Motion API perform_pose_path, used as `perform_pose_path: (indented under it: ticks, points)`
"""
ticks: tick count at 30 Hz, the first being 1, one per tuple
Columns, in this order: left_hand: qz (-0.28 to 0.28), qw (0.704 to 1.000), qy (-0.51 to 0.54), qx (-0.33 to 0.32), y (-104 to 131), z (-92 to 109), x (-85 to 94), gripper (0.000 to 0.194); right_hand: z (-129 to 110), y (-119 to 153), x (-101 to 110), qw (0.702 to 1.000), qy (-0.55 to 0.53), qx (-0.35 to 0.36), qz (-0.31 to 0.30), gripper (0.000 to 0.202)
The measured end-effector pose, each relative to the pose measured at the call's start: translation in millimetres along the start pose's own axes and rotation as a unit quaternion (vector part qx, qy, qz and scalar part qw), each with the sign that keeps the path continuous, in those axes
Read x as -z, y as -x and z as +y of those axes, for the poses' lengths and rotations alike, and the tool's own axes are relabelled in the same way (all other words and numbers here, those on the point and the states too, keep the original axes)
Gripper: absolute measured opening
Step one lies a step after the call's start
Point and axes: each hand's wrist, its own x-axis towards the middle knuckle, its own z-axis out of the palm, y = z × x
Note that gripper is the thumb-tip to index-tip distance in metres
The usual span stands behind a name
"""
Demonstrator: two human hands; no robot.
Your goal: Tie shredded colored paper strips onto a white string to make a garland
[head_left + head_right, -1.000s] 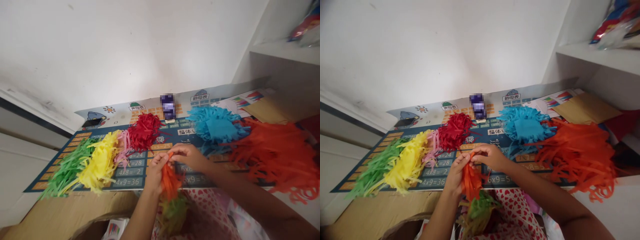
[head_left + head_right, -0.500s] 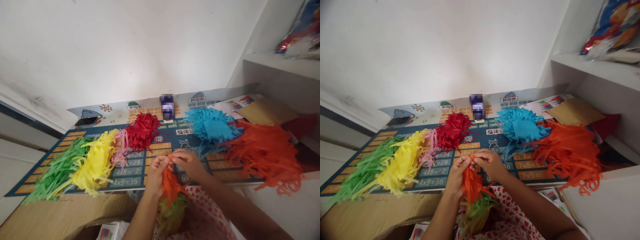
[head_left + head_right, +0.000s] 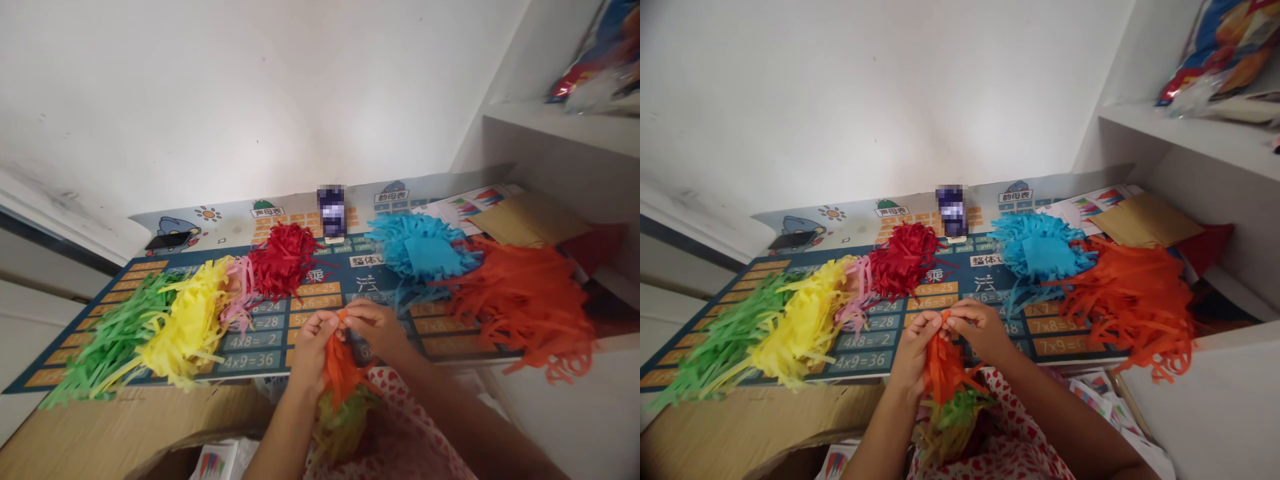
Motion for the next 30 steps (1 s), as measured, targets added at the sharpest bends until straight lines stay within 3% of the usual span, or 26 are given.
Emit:
perform_pose_path:
  ticks: [4, 7, 9, 12, 15, 18, 22, 27, 30]
  points:
    - [-0.002, 0.999, -0.037, -0.023, 0, -5, -0.9, 0.027, 1, 2, -2, 0.999, 0.02, -0.004, 0.047, 0.013]
    - [0.025, 0.987, -0.12, -0.102, 1, -11, 0.0, 0.022, 1, 3, -7, 0.996, 0.011, -0.009, 0.091, 0.013]
    - [0.055, 0.958, -0.208, -0.188, 3, -15, 1.5, 0.017, 1, 3, -11, 0.995, -0.022, -0.032, 0.096, 0.013]
    - [0.07, 0.885, -0.335, -0.317, 7, -17, 4.4, 0.012, 0, 5, -15, 0.992, -0.071, -0.059, 0.083, 0.014]
    - [0.054, 0.839, -0.386, -0.38, 8, -14, 7.3, 0.009, 2, 7, -17, 0.994, -0.067, -0.032, 0.082, 0.013]
    - [0.043, 0.837, -0.394, -0.377, 8, -12, 9.4, 0.007, 5, 9, -17, 0.995, -0.019, 0.015, 0.101, 0.014]
    - [0.043, 0.86, -0.385, -0.331, 8, -13, 9.5, 0.006, 5, 11, -15, 0.989, 0.043, 0.063, 0.124, 0.016]
    - [0.036, 0.886, -0.374, -0.272, 11, -10, 6.5, 0.008, 5, 15, -11, 0.991, 0.064, 0.057, 0.102, 0.018]
    - [0.023, 0.89, -0.367, -0.27, 14, -7, 5.6, 0.009, 5, 18, -11, 0.992, 0.07, 0.048, 0.094, 0.017]
